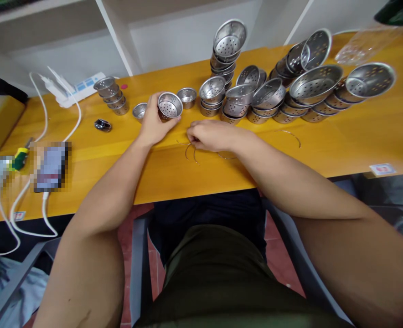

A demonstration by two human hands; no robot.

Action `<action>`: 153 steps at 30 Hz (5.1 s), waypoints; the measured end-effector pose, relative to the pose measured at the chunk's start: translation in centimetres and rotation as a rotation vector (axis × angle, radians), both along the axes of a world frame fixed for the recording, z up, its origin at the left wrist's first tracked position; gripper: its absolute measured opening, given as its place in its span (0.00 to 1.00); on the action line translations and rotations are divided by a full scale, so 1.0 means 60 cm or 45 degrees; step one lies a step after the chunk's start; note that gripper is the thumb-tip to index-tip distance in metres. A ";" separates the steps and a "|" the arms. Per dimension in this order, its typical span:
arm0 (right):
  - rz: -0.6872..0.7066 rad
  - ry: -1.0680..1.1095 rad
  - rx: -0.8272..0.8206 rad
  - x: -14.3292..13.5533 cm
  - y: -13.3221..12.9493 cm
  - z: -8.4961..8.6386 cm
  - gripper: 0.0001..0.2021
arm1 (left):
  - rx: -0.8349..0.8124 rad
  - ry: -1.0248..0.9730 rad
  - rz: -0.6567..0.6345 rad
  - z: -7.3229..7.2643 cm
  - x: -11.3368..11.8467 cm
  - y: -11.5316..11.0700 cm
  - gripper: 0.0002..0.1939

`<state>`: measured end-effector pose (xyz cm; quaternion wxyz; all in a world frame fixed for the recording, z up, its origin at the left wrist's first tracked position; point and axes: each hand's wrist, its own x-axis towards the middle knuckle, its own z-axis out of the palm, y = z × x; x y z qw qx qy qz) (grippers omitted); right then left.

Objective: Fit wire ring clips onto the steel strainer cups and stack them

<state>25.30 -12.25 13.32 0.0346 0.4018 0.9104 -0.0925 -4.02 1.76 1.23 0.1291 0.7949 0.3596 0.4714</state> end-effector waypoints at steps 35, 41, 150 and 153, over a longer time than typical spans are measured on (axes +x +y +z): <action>-0.039 0.152 0.099 0.019 0.022 -0.010 0.06 | 0.090 -0.136 0.018 0.045 0.031 -0.038 0.64; -0.183 0.827 0.005 0.045 0.047 -0.031 0.19 | -0.056 -0.167 -0.105 0.018 0.015 -0.006 0.60; 0.047 1.486 -0.499 0.035 0.055 -0.048 0.42 | -0.127 0.062 -0.226 0.058 0.063 -0.109 0.52; 0.084 1.497 -0.503 0.034 0.056 -0.050 0.40 | -0.108 0.080 -0.226 0.058 0.061 -0.107 0.53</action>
